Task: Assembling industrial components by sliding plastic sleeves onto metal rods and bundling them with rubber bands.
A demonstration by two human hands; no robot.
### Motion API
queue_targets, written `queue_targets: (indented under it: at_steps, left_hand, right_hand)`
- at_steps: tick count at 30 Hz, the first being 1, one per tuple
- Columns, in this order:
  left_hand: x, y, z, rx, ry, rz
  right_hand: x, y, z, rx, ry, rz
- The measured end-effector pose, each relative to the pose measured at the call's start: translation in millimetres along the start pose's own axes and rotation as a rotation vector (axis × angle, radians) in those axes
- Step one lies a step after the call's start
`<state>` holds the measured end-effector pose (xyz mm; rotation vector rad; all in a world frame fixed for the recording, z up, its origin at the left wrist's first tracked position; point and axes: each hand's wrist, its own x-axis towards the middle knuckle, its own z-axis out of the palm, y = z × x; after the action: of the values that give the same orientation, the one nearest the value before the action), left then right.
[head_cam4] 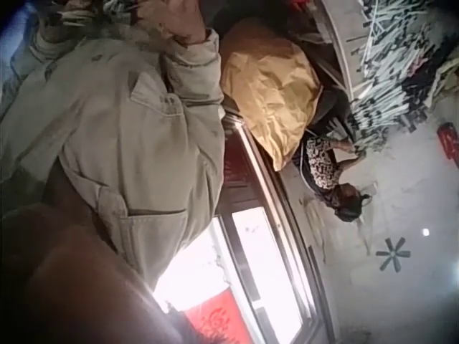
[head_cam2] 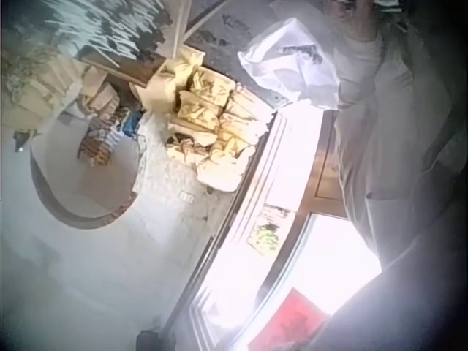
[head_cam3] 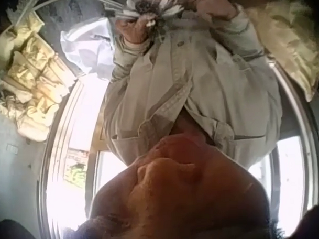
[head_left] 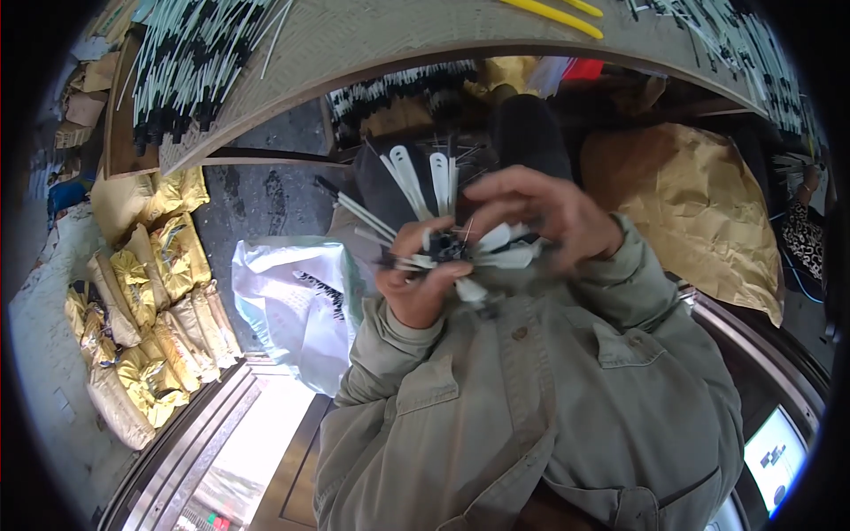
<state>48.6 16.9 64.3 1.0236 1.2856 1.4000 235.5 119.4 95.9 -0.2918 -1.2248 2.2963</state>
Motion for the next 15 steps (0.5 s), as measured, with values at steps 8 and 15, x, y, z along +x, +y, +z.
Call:
queue_targets:
  at_steps: [8, 15]
  left_hand:
    - [11, 6, -26, -0.069, -0.326, 0.091]
    - [-1, 16, -11, 0.011, -0.230, 0.195]
  right_hand:
    - [3, 31, 21, -0.317, 0.021, 0.241]
    - [-2, 42, 24, -0.720, 0.075, -0.212]
